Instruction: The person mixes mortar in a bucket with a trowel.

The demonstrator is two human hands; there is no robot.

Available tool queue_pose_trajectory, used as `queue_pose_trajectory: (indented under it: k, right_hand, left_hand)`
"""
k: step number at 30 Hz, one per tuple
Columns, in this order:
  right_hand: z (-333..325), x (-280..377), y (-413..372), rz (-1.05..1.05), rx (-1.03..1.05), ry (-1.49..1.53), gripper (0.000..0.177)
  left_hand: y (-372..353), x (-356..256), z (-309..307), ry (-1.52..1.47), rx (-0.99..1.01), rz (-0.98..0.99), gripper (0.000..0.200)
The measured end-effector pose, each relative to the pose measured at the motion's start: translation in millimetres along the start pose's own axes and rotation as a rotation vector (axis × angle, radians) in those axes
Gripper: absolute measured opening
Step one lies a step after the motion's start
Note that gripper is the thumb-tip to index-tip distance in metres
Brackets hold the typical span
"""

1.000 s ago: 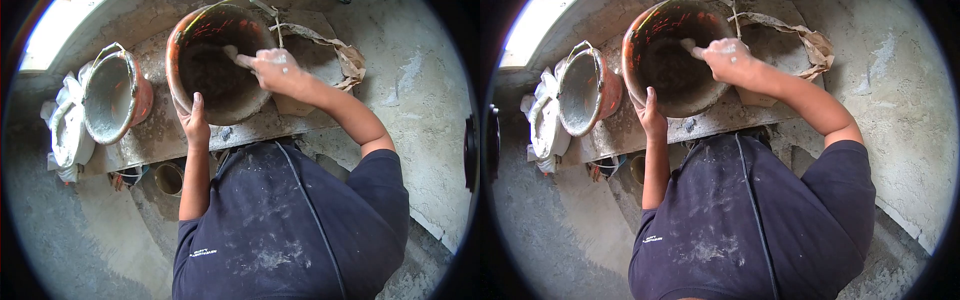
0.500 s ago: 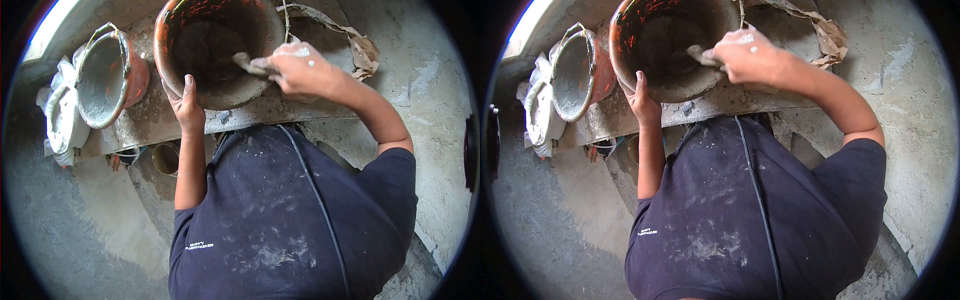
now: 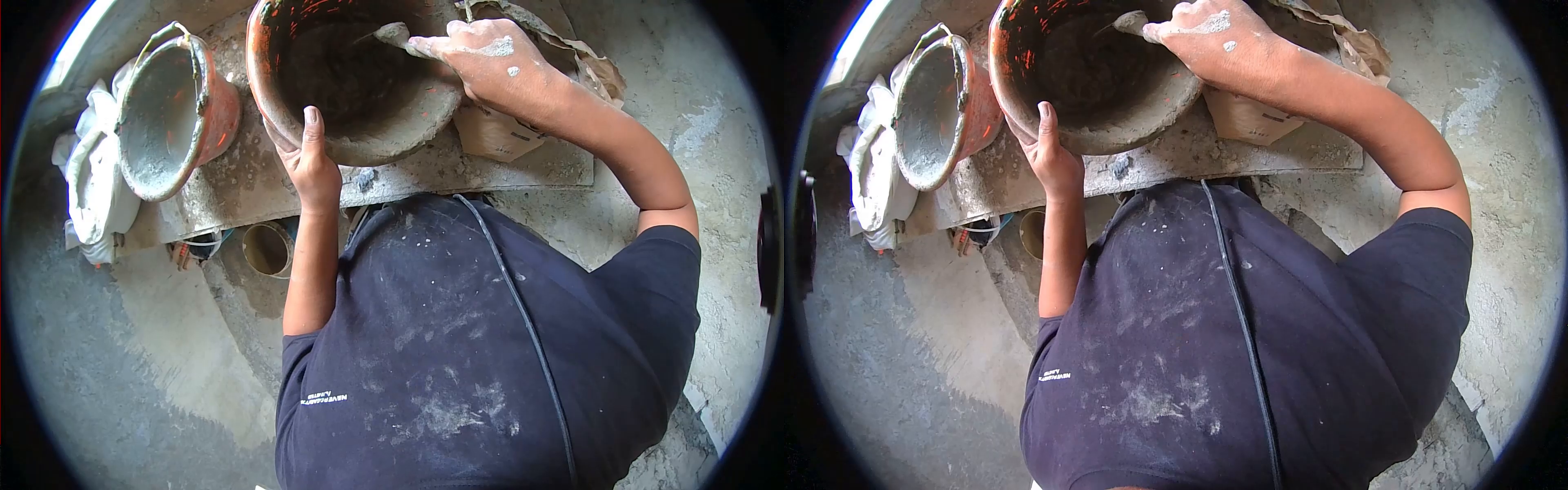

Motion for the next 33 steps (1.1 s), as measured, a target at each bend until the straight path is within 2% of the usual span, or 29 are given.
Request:
queue_pose_trajectory:
  k: [3, 5, 6, 8, 9, 10, 12, 13, 14, 17, 19, 20, 22, 23, 24, 26, 27, 28, 30, 32, 33]
  right_hand:
    - [-5.0, -1.9, 8.1, -0.035, -0.060, -0.041, 0.049]
    - [-9.3, -4.3, 18.3, -0.027, -0.090, -0.124, 0.029]
    - [-2.0, -4.9, 16.6, -0.021, -0.084, -0.123, 0.029]
    - [19.5, 1.6, 11.1, -0.071, -0.098, -0.216, 0.044]
    - [23.7, 8.2, 6.2, -0.024, -0.101, -0.135, 0.018]
    - [24.8, 14.7, -0.9, -0.104, -0.097, -0.001, 0.016]
    - [26.9, 26.4, -11.9, -0.018, -0.001, 0.092, 0.018]
    - [19.9, 31.7, -18.1, -0.049, 0.001, 0.222, 0.019]
    - [29.6, 28.2, -17.8, 0.038, 0.149, 0.237, 0.020]
    - [0.0, 8.8, -19.4, 0.089, -0.339, 0.581, 0.017]
    - [5.4, -22.0, -21.2, 0.145, -0.658, 0.830, 0.012]
    - [28.3, -35.3, -26.8, 0.308, -0.787, 1.070, 0.011]
    - [41.7, -32.8, -17.0, 0.133, -0.942, 1.225, 0.013]
    - [54.8, -26.2, -11.2, 0.166, -0.947, 1.543, 0.015]
    - [58.7, -11.1, 4.6, 0.095, -0.896, 1.974, 0.020]
    - [55.1, 2.9, 16.6, 0.113, -0.709, 1.779, 0.022]
    - [45.8, 4.4, 14.6, 0.101, -0.816, 1.580, 0.022]
    - [44.9, -1.2, 18.6, 0.095, -0.815, 1.575, 0.022]
    - [17.1, -13.9, 8.1, -0.166, -1.194, 1.317, 0.020]
    - [18.9, -39.7, 13.1, -0.088, -1.193, 1.758, 0.021]
    - [18.5, -39.9, 17.8, -0.111, -1.200, 1.685, 0.020]
  left_hand:
    - [2.9, -3.2, 5.3, -0.020, 0.058, 0.035, 0.066]
    - [-0.5, 0.4, 5.5, -0.012, 0.035, 0.020, 0.066]
    - [-2.6, 2.5, 4.8, -0.004, 0.014, 0.008, 0.065]
    - [-2.4, 4.6, 7.7, -0.035, 0.028, -0.006, 0.065]
    - [-0.7, 5.0, 8.0, -0.060, 0.036, -0.013, 0.065]
    - [0.3, 3.8, 7.2, -0.059, 0.033, -0.010, 0.065]
    - [1.1, -0.6, 5.7, 0.019, 0.021, 0.006, 0.065]
    - [2.2, 1.1, 3.9, 0.019, 0.014, 0.014, 0.065]
    - [1.3, 6.5, 3.0, -0.006, 0.030, 0.013, 0.066]
    - [-4.3, 12.5, -4.8, -0.026, 0.029, -0.015, 0.068]
    - [-6.3, 16.0, -9.8, -0.053, -0.001, -0.063, 0.068]
    - [-5.7, 15.5, -11.0, -0.050, -0.004, -0.059, 0.068]
    - [-5.0, 14.5, -11.6, -0.053, 0.019, -0.075, 0.068]
    - [-3.2, 13.2, -11.7, -0.051, 0.019, -0.063, 0.068]
    - [-4.9, 13.3, -11.9, -0.045, 0.035, -0.073, 0.067]
    - [-8.6, 15.6, -13.1, -0.042, 0.058, -0.083, 0.067]
    - [-9.2, 19.1, -13.6, -0.039, 0.067, -0.089, 0.066]
    - [-9.9, 21.8, -14.2, -0.036, 0.071, -0.094, 0.066]
    - [-12.0, 25.1, -15.1, -0.036, 0.047, -0.092, 0.067]
    - [-12.8, 15.3, -10.8, -0.033, 0.016, -0.112, 0.068]
    - [-12.5, 15.5, -10.4, -0.013, 0.012, -0.099, 0.069]
Point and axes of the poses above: each hand's wrist, its own y-axis towards the middle knuckle, its own z-axis out of the palm, x = y × z, the point moved 8 cm from there along y, towards the middle knuckle, and after that the axes turned 13 degrees about y, right-handed, at the moved point
